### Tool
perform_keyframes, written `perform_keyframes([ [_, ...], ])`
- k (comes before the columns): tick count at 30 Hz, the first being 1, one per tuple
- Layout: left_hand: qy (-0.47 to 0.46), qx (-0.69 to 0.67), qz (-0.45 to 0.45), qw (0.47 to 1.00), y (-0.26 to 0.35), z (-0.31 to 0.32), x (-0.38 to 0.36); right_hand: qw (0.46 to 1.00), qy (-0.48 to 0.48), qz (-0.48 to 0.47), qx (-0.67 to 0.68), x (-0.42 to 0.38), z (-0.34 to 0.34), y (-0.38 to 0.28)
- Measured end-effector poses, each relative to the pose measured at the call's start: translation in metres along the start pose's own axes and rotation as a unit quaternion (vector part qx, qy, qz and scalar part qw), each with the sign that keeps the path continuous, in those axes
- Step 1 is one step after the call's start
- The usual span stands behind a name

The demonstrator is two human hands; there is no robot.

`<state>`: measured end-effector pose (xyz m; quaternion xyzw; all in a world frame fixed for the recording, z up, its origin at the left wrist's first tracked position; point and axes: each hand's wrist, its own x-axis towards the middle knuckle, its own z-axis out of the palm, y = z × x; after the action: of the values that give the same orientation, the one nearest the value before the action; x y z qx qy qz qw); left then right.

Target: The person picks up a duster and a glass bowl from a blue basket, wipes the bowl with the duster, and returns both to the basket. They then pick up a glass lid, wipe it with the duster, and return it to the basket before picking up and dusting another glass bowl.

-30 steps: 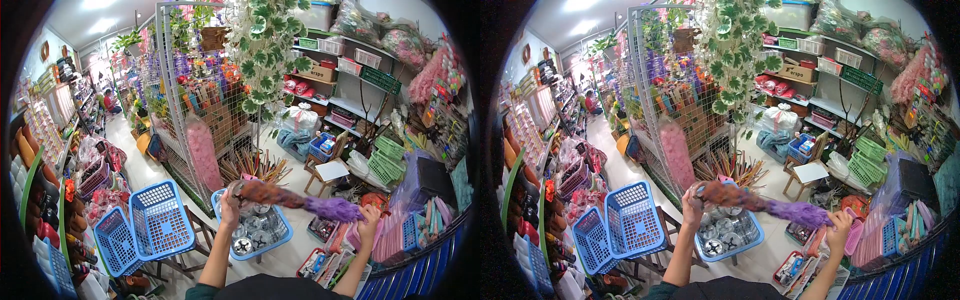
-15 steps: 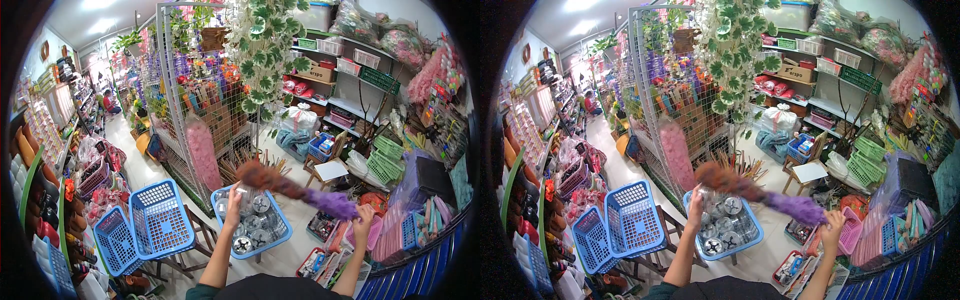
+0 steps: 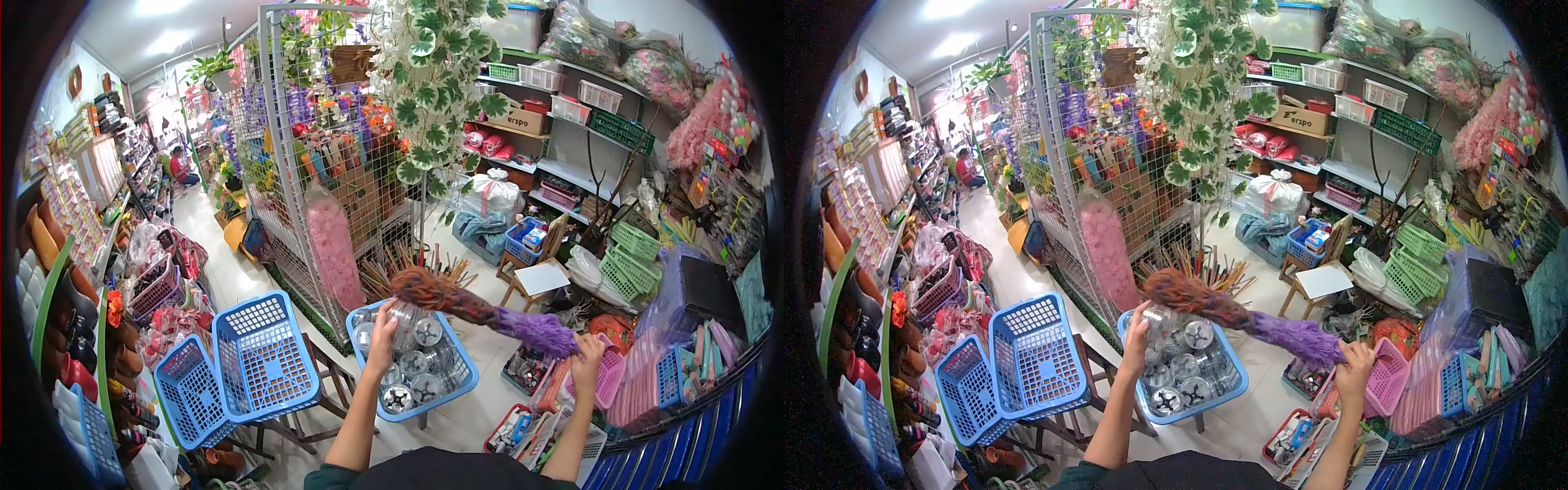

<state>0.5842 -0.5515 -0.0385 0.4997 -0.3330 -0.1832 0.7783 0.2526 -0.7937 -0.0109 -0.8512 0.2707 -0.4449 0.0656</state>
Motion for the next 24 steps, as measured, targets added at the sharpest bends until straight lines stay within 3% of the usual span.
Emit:
perform_keyframes([
  [5,0.004,0.015,-0.045,0.999,-0.003,0.0,-0.002,1.0,0.003,0.004,-0.003,-0.003,-0.002,0.003],
  [8,-0.002,-0.018,0.006,1.0,-0.001,0.003,-0.003,0.999,-0.029,-0.012,0.031,-0.004,-0.003,0.001],
  [11,-0.051,-0.123,-0.025,0.991,0.005,0.002,-0.003,0.999,-0.036,0.034,-0.018,-0.003,-0.002,0.005],
  [15,-0.019,-0.111,-0.052,0.992,0.012,0.009,-0.01,0.999,-0.014,0.041,-0.004,-0.01,0.006,0.005],
  [18,-0.085,-0.116,-0.085,0.986,0.023,0.012,-0.015,0.999,0.002,0.023,0.022,-0.015,0.017,0.007],
  [21,0.007,-0.243,-0.111,0.964,0.037,0.016,-0.015,0.998,-0.025,0.041,0.039,-0.018,0.016,0.01],
  [24,0.014,-0.297,-0.072,0.952,0.038,-0.003,-0.013,0.997,-0.049,0.049,0.036,-0.025,0.011,0.022],
])
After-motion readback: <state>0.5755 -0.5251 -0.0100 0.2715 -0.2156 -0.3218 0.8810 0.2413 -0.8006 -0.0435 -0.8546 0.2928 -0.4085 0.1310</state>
